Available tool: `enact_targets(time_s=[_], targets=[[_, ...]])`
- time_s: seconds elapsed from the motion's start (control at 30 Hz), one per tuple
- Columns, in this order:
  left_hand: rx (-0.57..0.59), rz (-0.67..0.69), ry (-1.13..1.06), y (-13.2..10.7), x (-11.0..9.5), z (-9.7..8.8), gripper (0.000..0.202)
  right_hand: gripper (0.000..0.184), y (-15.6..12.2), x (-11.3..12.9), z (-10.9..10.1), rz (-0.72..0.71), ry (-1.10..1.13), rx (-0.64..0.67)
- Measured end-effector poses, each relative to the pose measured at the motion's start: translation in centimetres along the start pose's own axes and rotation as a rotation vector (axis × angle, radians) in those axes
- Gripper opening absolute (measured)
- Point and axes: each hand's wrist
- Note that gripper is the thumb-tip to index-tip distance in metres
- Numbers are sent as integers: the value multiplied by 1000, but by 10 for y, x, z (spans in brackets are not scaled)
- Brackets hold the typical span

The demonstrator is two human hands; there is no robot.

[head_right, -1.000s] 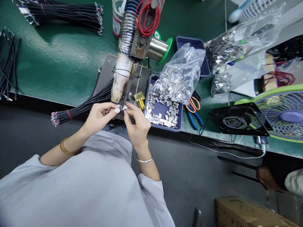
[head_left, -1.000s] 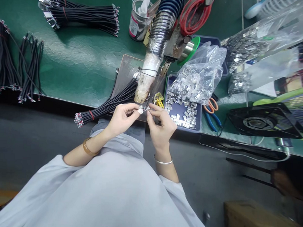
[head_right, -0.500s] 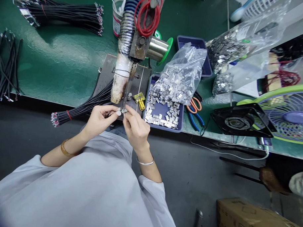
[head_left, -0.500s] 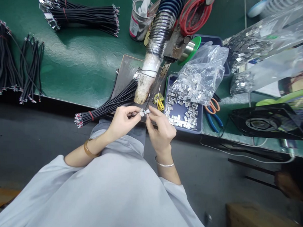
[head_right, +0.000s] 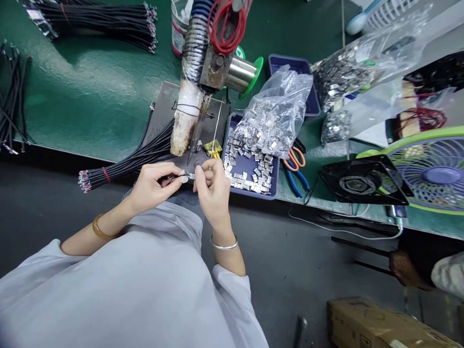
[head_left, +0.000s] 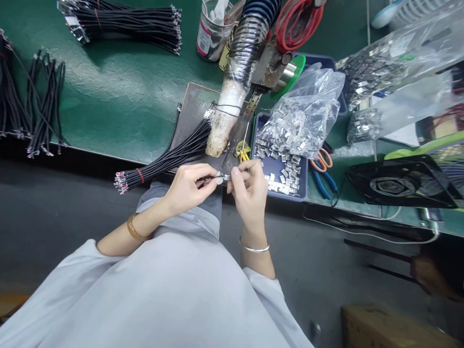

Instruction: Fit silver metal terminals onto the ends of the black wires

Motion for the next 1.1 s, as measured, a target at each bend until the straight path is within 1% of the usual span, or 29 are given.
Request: enact_targets(time_s=[0.03,0.1,0.13,0.2,0.27,0.33,0.37,0.43,0.5,0.57,0.63,0.7,0.8,0.93,1.1], targets=[[13,18,11,0,0,-2,18,16,1,-1,0,18,44,35],[55,8,2,1,0,-5,19,18,2,-3,1,8,77,63],[81,-16,-19,1,0,-6,19,17,2,-4,1,-21,55,60],[112,-85,-93,2,0,-6,21,14,0,-5,0,-133,-65,23],[84,-156,-173,2,1,-3,22,9,-4,-5,-1,-274,-223,-42],[15,-204,-222,2,1,2,21,7,-8,-5,-3,-366,-322,-143],[-19,-219,-230,2,1,5,20,6,-10,-4,-4,-379,-328,-209],[-74,-239,-226,1,1,9,19,6,-14,-3,-6,-350,-254,-341],[-113,-249,-220,1,0,12,18,12,-17,-2,-7,-297,-140,-401],[-138,-248,-221,2,-1,13,17,13,-19,-2,-7,-257,-94,-386],[-151,-235,-226,3,-2,13,17,7,-19,-2,-6,-248,-161,-344],[-152,-221,-228,4,-3,13,17,1,-17,-3,-4,-273,-271,-294],[-152,-204,-218,6,-3,14,17,7,-12,-5,1,-344,-355,-241],[-175,-177,-191,8,-4,15,14,11,-7,-8,5,-446,-364,-255],[-200,-145,-147,10,-6,15,15,13,-5,-5,6,-461,-376,-260]])
Point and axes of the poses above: each hand's wrist, its own y-axis towards the middle knuckle, its own z-axis out of the palm, x = y × z, and after that the axes turned 1 degree about -y, right-handed
